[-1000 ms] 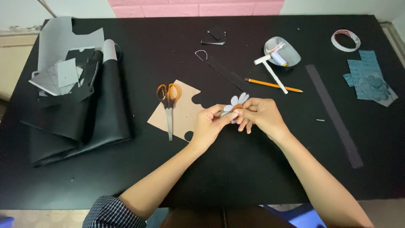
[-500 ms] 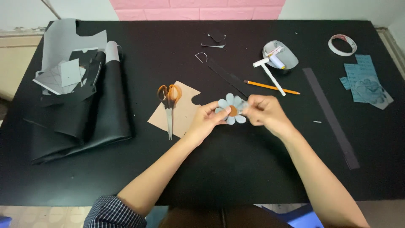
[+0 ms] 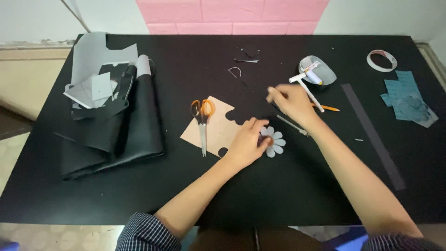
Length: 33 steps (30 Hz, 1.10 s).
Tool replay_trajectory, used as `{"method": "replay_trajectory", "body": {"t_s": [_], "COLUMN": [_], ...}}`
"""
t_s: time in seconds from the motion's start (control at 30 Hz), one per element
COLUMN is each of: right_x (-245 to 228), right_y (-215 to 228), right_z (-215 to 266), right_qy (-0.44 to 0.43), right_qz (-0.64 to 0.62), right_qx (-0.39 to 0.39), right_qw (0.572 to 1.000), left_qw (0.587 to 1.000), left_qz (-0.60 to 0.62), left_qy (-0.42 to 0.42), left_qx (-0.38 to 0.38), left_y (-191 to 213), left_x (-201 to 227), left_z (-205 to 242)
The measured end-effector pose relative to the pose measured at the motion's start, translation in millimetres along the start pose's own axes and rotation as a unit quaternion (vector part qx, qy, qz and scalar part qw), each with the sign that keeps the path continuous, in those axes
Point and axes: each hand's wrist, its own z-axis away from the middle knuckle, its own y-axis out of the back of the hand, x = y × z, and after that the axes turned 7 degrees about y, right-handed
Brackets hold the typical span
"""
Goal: Crafting a leather flower by punching holes with a mallet and punch tool, then sewing the pieces together with a needle and thread.
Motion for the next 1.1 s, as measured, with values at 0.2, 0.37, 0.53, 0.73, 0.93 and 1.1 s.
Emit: {"method": "replay_trajectory", "body": {"t_s": [0.2,0.37,0.53,0.73,0.93,1.1], "right_x": [29.5,30.4,55.4,58.0,2.8,-45.0], "right_y": [-47.6,-83.4,-108.5,-113.4,-53.9,19.2], "right_z": [-111.2,-158.3,-174.4,-159.4,-112.8,-36.7], "right_qy": [0.06,0.058,0.109,0.148,0.055,0.106], "right_qz": [0.142,0.272,0.379,0.36,0.106,-0.032], "right_qx": [-0.02,-0.098,-0.098,-0.087,-0.07,-0.089], "right_qw": [0.988,0.956,0.914,0.917,0.99,0.99], "left_qw": [0.994,0.986,0.986,0.986,0.965,0.891], "left_qz": [0.028,0.034,0.027,0.069,0.178,0.388], "left_qy": [-0.039,-0.077,-0.058,-0.036,0.006,0.064], "left_qx": [0.094,0.14,0.152,0.147,0.194,0.226], "left_y": [12.0,10.2,8.3,10.0,12.5,4.6], "left_x": [11.9,9.2,7.0,4.6,-1.9,-12.1], "left_z": [4.4,2.7,1.4,-1.4,-7.2,-9.3]}}
